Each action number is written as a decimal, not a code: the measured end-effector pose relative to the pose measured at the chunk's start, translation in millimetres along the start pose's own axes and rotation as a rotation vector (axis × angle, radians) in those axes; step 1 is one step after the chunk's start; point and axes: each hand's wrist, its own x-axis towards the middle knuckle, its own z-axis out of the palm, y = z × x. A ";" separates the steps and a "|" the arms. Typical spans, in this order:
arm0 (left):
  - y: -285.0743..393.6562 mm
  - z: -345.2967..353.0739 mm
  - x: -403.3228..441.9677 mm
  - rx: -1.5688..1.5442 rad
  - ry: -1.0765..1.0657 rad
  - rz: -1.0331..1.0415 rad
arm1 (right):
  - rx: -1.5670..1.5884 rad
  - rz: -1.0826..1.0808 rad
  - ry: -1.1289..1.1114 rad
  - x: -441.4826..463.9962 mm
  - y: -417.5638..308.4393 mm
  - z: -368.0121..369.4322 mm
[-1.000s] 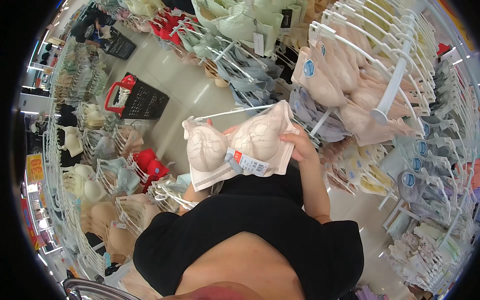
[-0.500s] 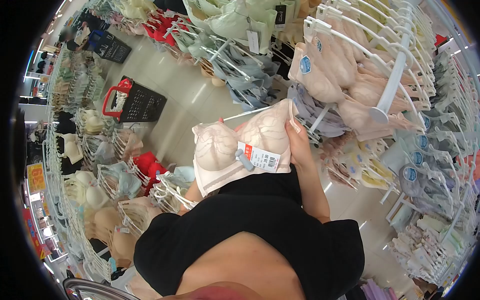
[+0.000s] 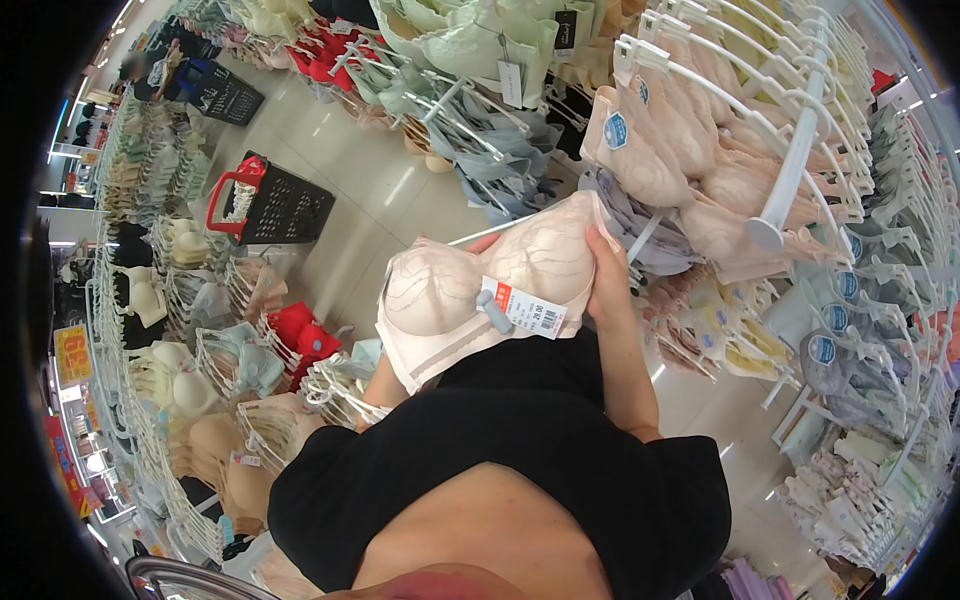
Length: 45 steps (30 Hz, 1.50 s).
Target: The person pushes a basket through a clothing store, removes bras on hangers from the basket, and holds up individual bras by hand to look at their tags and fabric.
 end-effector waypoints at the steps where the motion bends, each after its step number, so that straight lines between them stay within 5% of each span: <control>1: -6.8 -8.1 -3.3 -0.408 0.011 -0.038 | -0.026 -0.043 -0.021 -1.8 -0.6 -1.8; 3: -9.0 -13.3 -7.3 -0.815 0.023 -0.073 | -0.061 -0.063 -0.040 -4.2 -3.5 -1.9; 6: -8.4 -15.3 -13.3 -0.935 0.485 -0.262 | -0.098 -0.055 -0.059 -3.9 -6.0 0.1; 16: -9.2 -44.1 -43.3 -0.993 0.472 0.142 | -0.349 -0.145 -0.187 -7.6 -15.6 -9.0; 24: -33.9 -77.3 -77.6 -0.804 0.217 0.259 | -0.597 -0.552 -0.228 -14.9 -44.2 1.3; 26: -22.2 -66.8 -71.9 -0.797 0.216 0.229 | -0.596 -0.789 -0.496 -9.6 -56.0 -6.0; 28: -14.8 -62.6 -62.9 -0.530 0.266 0.162 | -0.236 -0.705 -0.369 -15.6 -48.1 -3.0; 36: -4.5 -55.3 -42.4 -0.053 0.366 0.050 | -0.257 -0.510 -0.195 -25.6 -54.9 -1.5; 38: -0.6 -54.5 -40.3 0.006 0.289 0.096 | -0.347 -0.645 -0.375 -31.9 -62.9 -12.2; 42: 16.6 -43.8 -20.0 0.267 0.140 0.145 | -0.393 -0.863 -0.042 -53.0 -80.3 -13.0; 45: 14.3 -29.1 5.1 0.250 0.071 0.173 | -0.269 -1.044 -0.102 -64.2 -88.2 -13.5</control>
